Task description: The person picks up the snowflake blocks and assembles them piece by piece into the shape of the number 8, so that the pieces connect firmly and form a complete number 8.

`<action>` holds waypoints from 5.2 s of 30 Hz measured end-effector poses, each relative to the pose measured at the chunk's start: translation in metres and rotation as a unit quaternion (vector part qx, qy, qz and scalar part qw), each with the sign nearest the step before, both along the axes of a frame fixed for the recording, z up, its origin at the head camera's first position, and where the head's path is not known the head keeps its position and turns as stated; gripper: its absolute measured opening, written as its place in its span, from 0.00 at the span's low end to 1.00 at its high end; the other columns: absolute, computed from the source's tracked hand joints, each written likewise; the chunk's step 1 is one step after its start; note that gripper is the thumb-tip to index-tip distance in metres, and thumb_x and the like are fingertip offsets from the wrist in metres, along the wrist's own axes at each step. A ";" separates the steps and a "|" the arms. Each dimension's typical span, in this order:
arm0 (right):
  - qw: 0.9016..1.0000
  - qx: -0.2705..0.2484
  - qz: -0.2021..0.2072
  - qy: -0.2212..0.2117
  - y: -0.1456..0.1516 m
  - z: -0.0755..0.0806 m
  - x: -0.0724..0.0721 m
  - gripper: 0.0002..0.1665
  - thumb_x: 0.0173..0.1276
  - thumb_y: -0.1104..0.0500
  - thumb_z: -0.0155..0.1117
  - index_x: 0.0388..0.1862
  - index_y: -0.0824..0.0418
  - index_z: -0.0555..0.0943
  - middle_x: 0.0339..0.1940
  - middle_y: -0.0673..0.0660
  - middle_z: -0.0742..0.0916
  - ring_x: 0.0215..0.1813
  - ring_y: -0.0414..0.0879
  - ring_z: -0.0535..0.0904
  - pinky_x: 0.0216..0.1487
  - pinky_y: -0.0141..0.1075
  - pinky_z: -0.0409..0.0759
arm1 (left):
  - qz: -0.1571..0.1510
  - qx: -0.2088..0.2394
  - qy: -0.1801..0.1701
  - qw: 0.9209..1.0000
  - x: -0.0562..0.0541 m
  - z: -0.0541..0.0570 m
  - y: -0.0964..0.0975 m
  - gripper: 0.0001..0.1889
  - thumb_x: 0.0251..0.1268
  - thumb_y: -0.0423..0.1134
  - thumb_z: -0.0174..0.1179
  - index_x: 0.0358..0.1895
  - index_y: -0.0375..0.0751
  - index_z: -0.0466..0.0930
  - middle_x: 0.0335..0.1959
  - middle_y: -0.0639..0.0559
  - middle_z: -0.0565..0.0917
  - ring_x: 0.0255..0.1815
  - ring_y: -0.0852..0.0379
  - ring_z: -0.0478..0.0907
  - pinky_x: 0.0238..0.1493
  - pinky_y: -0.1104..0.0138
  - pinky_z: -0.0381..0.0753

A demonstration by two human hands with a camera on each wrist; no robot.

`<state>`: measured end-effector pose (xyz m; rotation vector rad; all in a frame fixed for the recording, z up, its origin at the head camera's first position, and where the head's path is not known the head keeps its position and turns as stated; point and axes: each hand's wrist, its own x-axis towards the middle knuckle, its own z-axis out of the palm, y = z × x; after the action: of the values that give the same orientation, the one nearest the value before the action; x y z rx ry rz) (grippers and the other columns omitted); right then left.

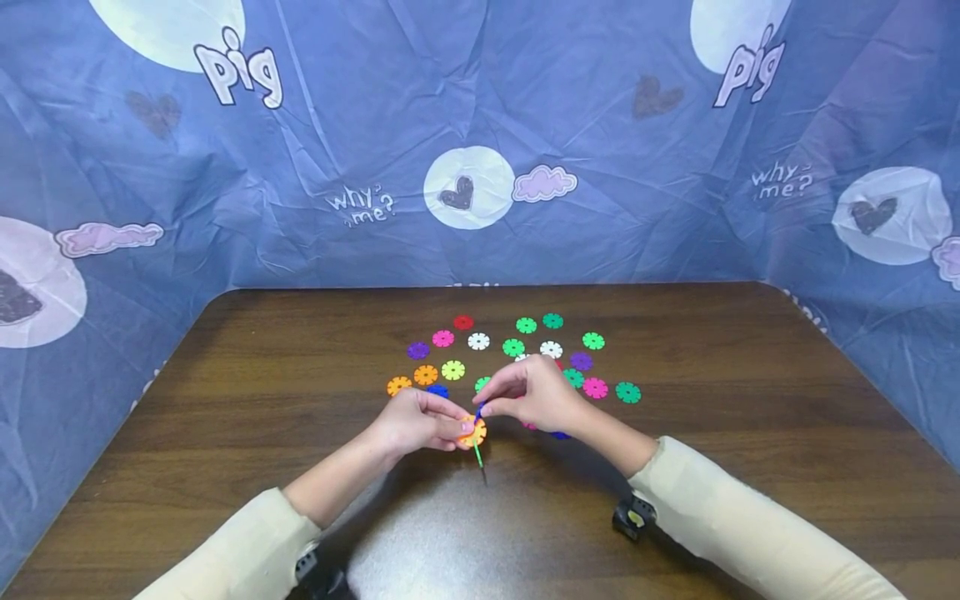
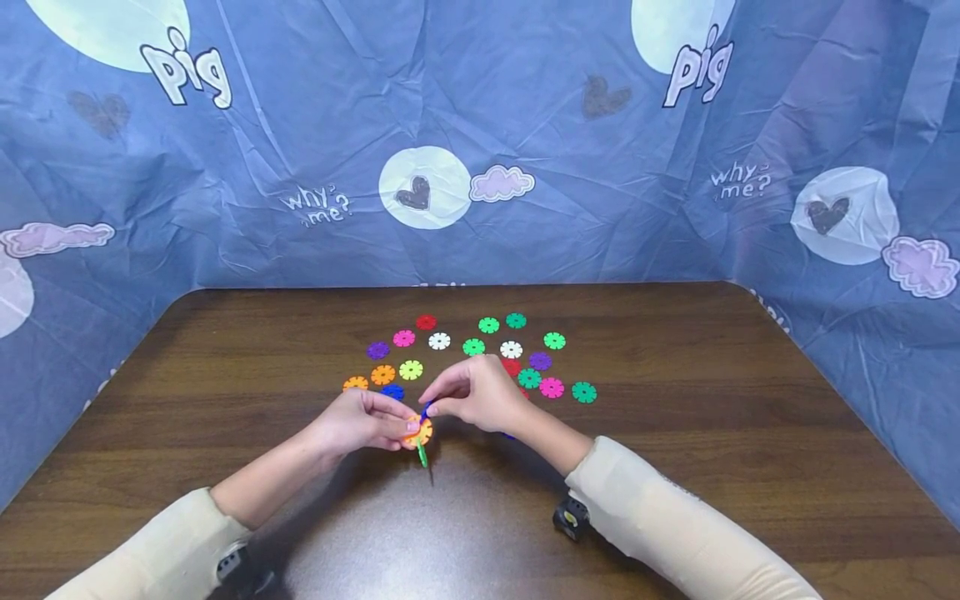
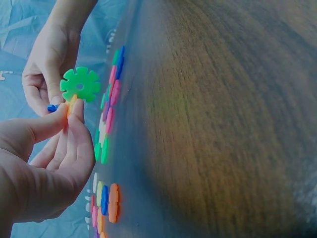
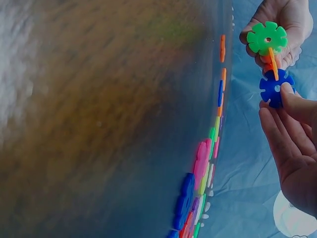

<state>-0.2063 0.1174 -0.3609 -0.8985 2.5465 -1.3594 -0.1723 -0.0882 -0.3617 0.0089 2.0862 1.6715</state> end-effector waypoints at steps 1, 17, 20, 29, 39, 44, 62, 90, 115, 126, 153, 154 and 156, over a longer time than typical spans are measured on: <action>1.000 0.000 0.000 0.001 0.000 0.000 0.000 0.09 0.53 0.60 0.76 0.34 0.60 0.89 0.34 0.54 0.91 0.36 0.37 0.87 0.42 0.26 0.84 | 0.000 0.000 0.001 1.000 0.000 0.000 0.000 0.13 0.57 0.33 0.67 0.43 0.26 0.83 0.30 0.44 0.89 0.28 0.60 0.86 0.37 0.67 0.86; 1.000 0.000 -0.004 0.000 0.000 0.002 0.001 0.08 0.53 0.61 0.75 0.34 0.58 0.89 0.35 0.55 0.91 0.37 0.40 0.88 0.39 0.28 0.85 | 0.000 0.002 -0.003 1.000 -0.001 -0.001 0.000 0.13 0.58 0.34 0.67 0.43 0.28 0.84 0.29 0.46 0.89 0.29 0.60 0.86 0.36 0.69 0.86; 1.000 -0.002 -0.005 -0.003 0.000 0.001 0.001 0.08 0.53 0.61 0.76 0.34 0.58 0.89 0.35 0.54 0.91 0.37 0.40 0.88 0.40 0.28 0.84 | 0.000 0.003 -0.003 1.000 -0.001 -0.001 0.000 0.13 0.58 0.34 0.67 0.43 0.28 0.84 0.29 0.46 0.89 0.29 0.60 0.86 0.36 0.69 0.86; 1.000 0.003 -0.001 0.001 0.000 0.001 0.000 0.08 0.53 0.60 0.75 0.34 0.57 0.89 0.35 0.54 0.91 0.37 0.39 0.87 0.39 0.28 0.84 | 0.001 0.005 0.002 1.000 -0.001 0.000 -0.001 0.14 0.58 0.34 0.67 0.44 0.27 0.83 0.30 0.46 0.89 0.29 0.61 0.86 0.37 0.69 0.86; 1.000 0.000 -0.005 -0.004 -0.001 0.001 0.001 0.08 0.54 0.61 0.75 0.34 0.58 0.89 0.35 0.54 0.91 0.37 0.39 0.87 0.41 0.27 0.84 | 0.004 0.000 0.010 1.000 -0.001 -0.002 -0.001 0.13 0.57 0.33 0.67 0.43 0.27 0.84 0.30 0.46 0.89 0.29 0.61 0.86 0.38 0.68 0.86; 1.000 -0.002 -0.007 -0.005 -0.001 0.002 0.001 0.08 0.53 0.61 0.75 0.34 0.58 0.89 0.35 0.54 0.91 0.37 0.40 0.88 0.41 0.27 0.84 | 0.011 -0.007 0.018 1.000 -0.001 -0.003 0.000 0.12 0.57 0.32 0.67 0.43 0.28 0.84 0.31 0.46 0.90 0.28 0.63 0.85 0.40 0.66 0.86; 1.000 0.004 -0.013 -0.008 0.000 0.002 0.002 0.07 0.54 0.60 0.75 0.34 0.57 0.89 0.34 0.54 0.91 0.27 0.39 0.82 0.26 0.28 0.79 | 0.023 -0.021 0.024 0.999 -0.001 -0.001 0.002 0.12 0.58 0.32 0.66 0.43 0.28 0.85 0.33 0.45 0.89 0.26 0.65 0.82 0.40 0.66 0.86; 1.000 -0.024 -0.020 0.001 0.004 0.004 -0.003 0.11 0.54 0.65 0.74 0.37 0.66 0.87 0.37 0.61 0.90 0.39 0.49 0.89 0.41 0.29 0.85 | 0.015 0.044 0.000 0.999 -0.003 -0.004 -0.003 0.14 0.60 0.30 0.64 0.47 0.24 0.81 0.31 0.48 0.89 0.29 0.62 0.84 0.43 0.65 0.86; 0.975 0.216 -0.041 0.045 0.028 -0.003 -0.010 0.13 0.41 0.64 0.82 0.26 0.63 0.85 0.23 0.55 0.88 0.26 0.38 0.80 0.29 0.24 0.79 | 0.030 0.028 -0.001 0.999 -0.010 0.000 -0.007 0.15 0.58 0.32 0.66 0.47 0.27 0.82 0.35 0.46 0.89 0.29 0.63 0.84 0.42 0.66 0.86; 0.969 0.238 -0.056 0.044 0.027 -0.003 -0.011 0.13 0.40 0.64 0.82 0.24 0.61 0.84 0.20 0.52 0.85 0.25 0.36 0.75 0.27 0.24 0.75 | 0.033 0.006 0.002 0.999 -0.010 0.001 -0.007 0.15 0.58 0.33 0.67 0.47 0.29 0.83 0.34 0.47 0.89 0.28 0.63 0.84 0.39 0.69 0.86; 0.943 -0.120 -0.180 -0.251 0.009 0.014 -0.013 0.15 0.58 0.71 0.67 0.44 0.77 0.81 0.37 0.66 0.89 0.22 0.40 0.85 0.44 0.46 0.86 | 0.032 -0.035 0.025 0.999 -0.013 0.004 -0.006 0.14 0.62 0.36 0.64 0.47 0.31 0.84 0.29 0.52 0.88 0.24 0.64 0.79 0.34 0.73 0.82; 0.943 -0.121 -0.182 -0.252 0.008 0.015 -0.013 0.15 0.58 0.71 0.67 0.43 0.77 0.81 0.37 0.65 0.90 0.22 0.41 0.85 0.44 0.46 0.86 | 0.030 -0.038 0.025 0.999 -0.013 0.004 -0.006 0.14 0.62 0.36 0.64 0.47 0.31 0.84 0.29 0.53 0.88 0.24 0.64 0.79 0.34 0.73 0.82; 0.943 -0.122 -0.182 -0.252 0.007 0.014 -0.012 0.15 0.57 0.71 0.68 0.43 0.77 0.81 0.37 0.66 0.90 0.23 0.41 0.85 0.43 0.45 0.86 | 0.028 -0.043 0.026 0.998 -0.013 0.004 -0.006 0.14 0.61 0.36 0.65 0.47 0.32 0.84 0.28 0.54 0.87 0.24 0.64 0.78 0.32 0.73 0.81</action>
<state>-0.2187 0.1248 -0.3465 -0.0600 2.2319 -1.7571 -0.1854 -0.0938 -0.3575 -0.0342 2.2139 1.6290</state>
